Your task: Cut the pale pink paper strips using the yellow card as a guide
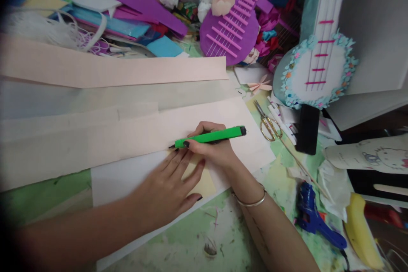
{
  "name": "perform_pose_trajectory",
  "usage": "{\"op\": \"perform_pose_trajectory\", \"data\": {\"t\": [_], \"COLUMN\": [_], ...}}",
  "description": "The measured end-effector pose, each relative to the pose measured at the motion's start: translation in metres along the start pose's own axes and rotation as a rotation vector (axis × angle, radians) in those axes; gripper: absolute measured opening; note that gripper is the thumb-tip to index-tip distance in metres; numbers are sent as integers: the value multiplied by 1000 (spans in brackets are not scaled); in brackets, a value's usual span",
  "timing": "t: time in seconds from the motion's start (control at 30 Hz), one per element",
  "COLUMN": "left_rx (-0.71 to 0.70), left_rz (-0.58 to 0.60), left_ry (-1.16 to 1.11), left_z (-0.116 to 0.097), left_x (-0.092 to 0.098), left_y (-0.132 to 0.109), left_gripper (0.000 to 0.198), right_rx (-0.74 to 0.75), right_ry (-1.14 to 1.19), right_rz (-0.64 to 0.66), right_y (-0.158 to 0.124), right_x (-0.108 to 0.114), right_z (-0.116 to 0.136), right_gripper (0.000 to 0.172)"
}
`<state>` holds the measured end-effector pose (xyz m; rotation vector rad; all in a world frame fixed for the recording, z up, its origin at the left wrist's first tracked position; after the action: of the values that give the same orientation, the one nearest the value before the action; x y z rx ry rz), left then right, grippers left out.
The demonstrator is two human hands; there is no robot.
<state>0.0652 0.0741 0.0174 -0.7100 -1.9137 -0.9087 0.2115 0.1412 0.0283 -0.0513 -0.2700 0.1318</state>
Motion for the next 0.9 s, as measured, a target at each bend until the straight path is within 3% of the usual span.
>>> {"op": "perform_pose_trajectory", "data": {"t": [0.9], "left_rx": [-14], "left_rz": [-31], "left_ry": [4], "left_z": [-2], "left_x": [2], "left_y": [2], "left_gripper": [63], "right_rx": [14], "right_ry": [22], "right_rz": [7], "right_y": [1], "right_x": [3], "right_z": [-1], "right_gripper": [20]}}
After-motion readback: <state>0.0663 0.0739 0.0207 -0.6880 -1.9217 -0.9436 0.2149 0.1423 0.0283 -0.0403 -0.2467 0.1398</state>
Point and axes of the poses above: each hand's wrist, its own y-axis towards the middle knuckle, its own x-axis out of the back of the hand, z = x × y, the point moved 3 cm from there along y, towards the middle knuckle, and after that the axes turned 12 degrees about -y, right-handed, at the moved point
